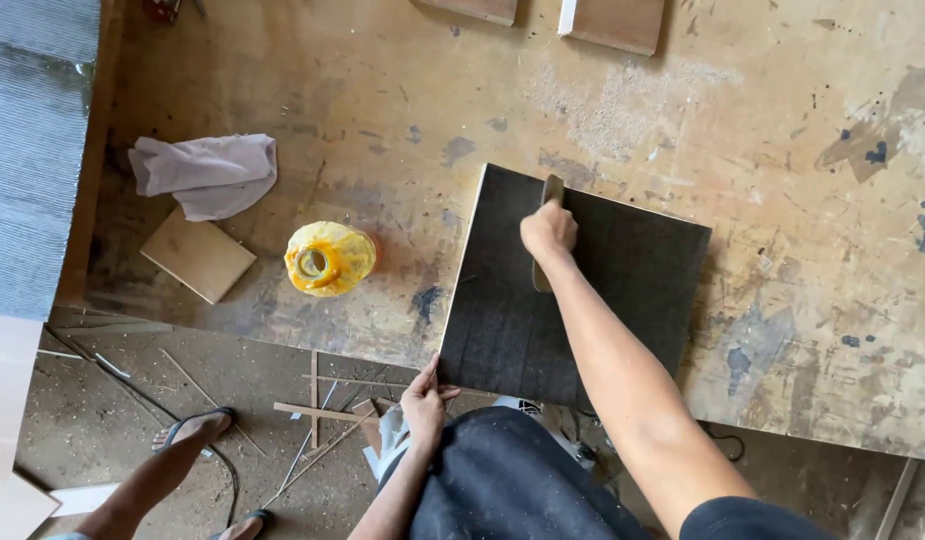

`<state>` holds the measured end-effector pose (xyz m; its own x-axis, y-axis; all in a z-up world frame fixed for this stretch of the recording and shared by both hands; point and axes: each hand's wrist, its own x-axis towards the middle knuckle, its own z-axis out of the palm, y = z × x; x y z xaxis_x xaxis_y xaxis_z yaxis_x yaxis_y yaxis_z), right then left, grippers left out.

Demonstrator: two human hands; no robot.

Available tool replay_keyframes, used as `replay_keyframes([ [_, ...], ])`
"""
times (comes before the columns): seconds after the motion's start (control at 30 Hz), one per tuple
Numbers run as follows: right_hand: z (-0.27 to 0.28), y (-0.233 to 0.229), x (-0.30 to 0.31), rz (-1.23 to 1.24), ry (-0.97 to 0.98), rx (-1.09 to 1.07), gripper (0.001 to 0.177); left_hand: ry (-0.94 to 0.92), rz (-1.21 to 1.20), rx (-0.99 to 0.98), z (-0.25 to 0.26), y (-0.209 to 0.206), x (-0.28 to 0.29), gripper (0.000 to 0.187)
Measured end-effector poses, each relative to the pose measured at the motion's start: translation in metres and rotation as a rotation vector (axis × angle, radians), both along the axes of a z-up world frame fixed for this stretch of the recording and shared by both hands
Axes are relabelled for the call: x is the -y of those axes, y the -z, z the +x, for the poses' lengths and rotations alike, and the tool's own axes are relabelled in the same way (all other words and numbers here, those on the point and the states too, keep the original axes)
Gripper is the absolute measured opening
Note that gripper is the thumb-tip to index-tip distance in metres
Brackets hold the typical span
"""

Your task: The person sands a wooden board using a hand block, applies adhesive from a bottle onto the surface, and then presses a dark laminate sheet over the board, smoothing it down with a yellow spreading tool.

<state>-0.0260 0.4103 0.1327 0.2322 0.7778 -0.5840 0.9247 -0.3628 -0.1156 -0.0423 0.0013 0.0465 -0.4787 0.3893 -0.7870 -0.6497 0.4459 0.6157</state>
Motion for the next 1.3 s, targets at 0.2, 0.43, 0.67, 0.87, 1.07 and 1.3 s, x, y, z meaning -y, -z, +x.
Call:
replay_keyframes([
  [0.2, -0.052, 0.007, 0.005, -0.01, -0.064, -0.033, 0.033, -0.051, 0.04, 0.034, 0.002, 0.006, 0.002, 0.043],
  [0.43, -0.103, -0.01, 0.029, -0.066, -0.066, -0.153, 0.019, -0.037, 0.018, 0.066, -0.003, 0.0, -0.001, 0.041],
  [0.67, -0.086, 0.012, 0.05, 0.039, -0.096, -0.525, 0.017, -0.108, 0.029, 0.119, 0.005, 0.004, 0.002, 0.044],
  [0.87, 0.007, -0.141, 0.09, 0.204, 0.287, -0.963, 0.042, -0.189, 0.111, 0.046, 0.013, 0.041, 0.004, 0.044],
  [1.07, 0.142, -0.136, 0.076, 0.146, 0.069, -0.351, 0.053, -0.184, 0.053, 0.102, 0.011, 0.033, 0.003, 0.047],
  [1.3, 0.162, -0.048, 0.064, -0.028, -0.195, -0.047, 0.053, -0.149, 0.045, 0.108, 0.004, 0.007, -0.001, 0.048],
])
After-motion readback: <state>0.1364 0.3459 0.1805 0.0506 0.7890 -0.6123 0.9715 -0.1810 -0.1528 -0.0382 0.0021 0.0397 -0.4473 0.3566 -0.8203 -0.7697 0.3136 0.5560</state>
